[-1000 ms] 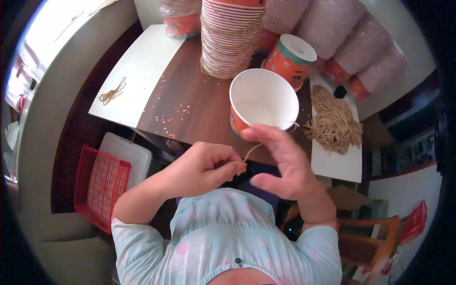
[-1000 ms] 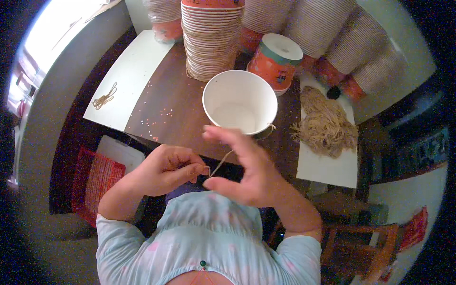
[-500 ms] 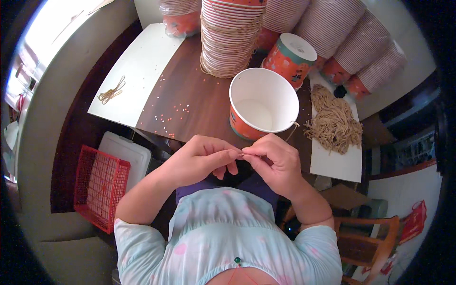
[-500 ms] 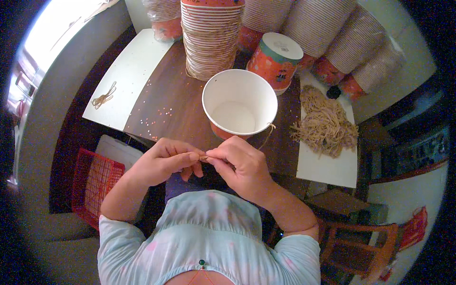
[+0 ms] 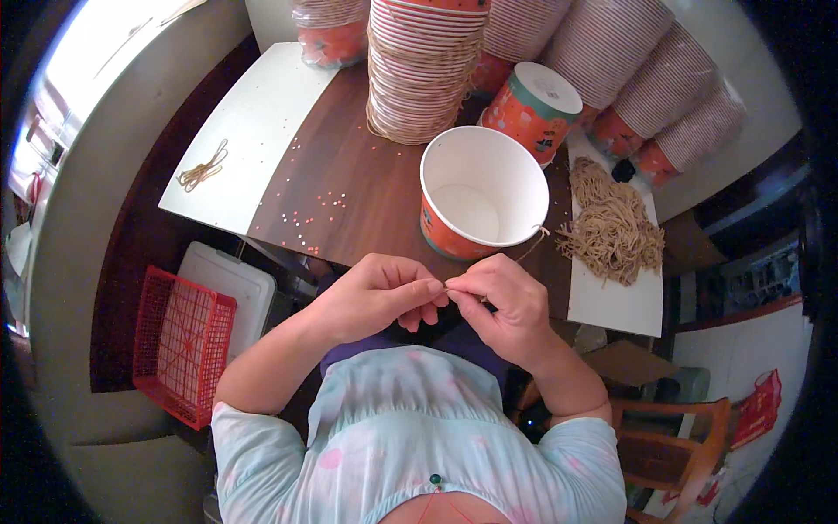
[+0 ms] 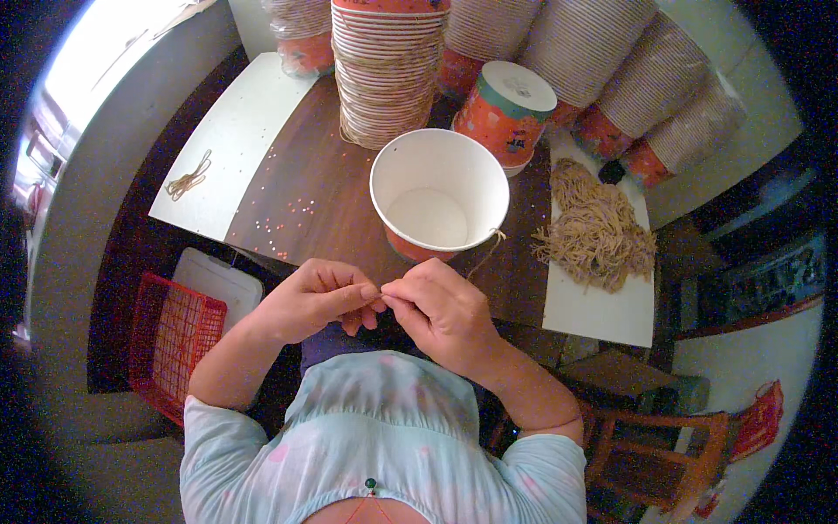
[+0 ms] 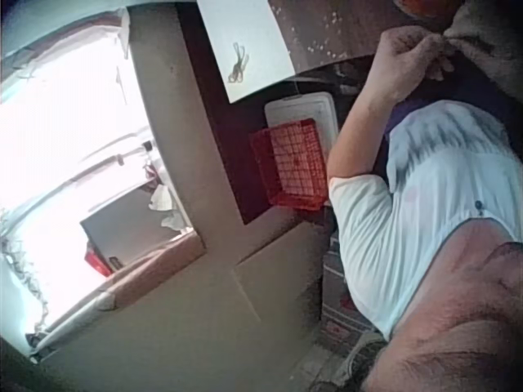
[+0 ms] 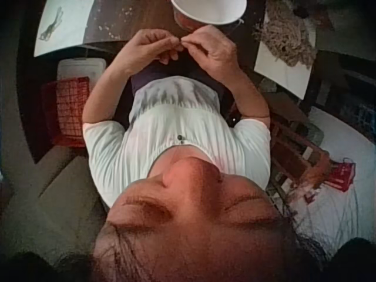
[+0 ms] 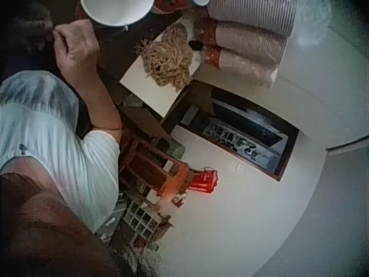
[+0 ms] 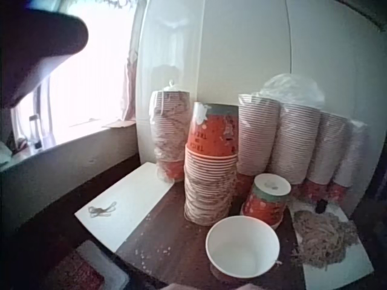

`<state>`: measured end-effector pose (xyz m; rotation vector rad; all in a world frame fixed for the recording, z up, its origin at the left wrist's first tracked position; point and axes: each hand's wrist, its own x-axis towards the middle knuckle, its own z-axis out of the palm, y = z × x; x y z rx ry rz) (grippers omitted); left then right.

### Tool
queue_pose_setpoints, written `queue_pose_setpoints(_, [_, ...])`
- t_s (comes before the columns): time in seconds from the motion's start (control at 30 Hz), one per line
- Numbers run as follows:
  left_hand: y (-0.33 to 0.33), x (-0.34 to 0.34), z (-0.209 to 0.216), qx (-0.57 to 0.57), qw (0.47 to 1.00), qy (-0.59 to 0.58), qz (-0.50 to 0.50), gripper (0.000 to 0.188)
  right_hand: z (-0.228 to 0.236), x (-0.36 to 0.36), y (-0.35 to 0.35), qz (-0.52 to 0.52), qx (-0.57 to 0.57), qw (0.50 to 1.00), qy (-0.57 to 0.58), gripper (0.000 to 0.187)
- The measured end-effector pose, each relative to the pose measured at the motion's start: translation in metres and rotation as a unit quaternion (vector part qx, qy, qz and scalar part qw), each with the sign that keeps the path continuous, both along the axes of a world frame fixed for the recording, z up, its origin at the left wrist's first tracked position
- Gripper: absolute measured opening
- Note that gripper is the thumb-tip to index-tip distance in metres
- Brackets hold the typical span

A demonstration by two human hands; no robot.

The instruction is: The person is tying rubber bands around the edges of paper buckets for packaging.

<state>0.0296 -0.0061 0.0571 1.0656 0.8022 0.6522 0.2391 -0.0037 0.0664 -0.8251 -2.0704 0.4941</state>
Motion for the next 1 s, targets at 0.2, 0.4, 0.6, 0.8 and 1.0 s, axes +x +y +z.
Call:
queue_pose_setpoints(0.2, [-0.001,0.000,-0.007,0.026,0.999,-0.005,0.032,0.015,-0.004,0.001,0.001,0.009,-0.021,1.000,0.002,0.018])
queue_pose_setpoints(0.4, [-0.009,0.008,-0.002,0.143,0.982,0.077,0.098,0.012,0.001,0.001,0.001,0.017,0.011,1.000,-0.017,0.021])
queue_pose_setpoints(0.6, [-0.011,0.014,0.021,0.546,0.797,0.212,0.145,0.018,0.020,0.003,0.006,0.027,0.067,0.996,-0.056,0.020])
queue_pose_setpoints(0.8, [0.022,0.007,0.035,0.668,0.675,0.248,0.190,0.022,0.059,0.007,0.038,0.002,-0.030,0.997,-0.077,0.009])
queue_pose_setpoints(1.0, [0.124,-0.014,0.007,0.355,0.851,0.284,0.262,0.018,0.042,-0.001,0.140,-0.031,-0.217,0.975,-0.047,0.015])
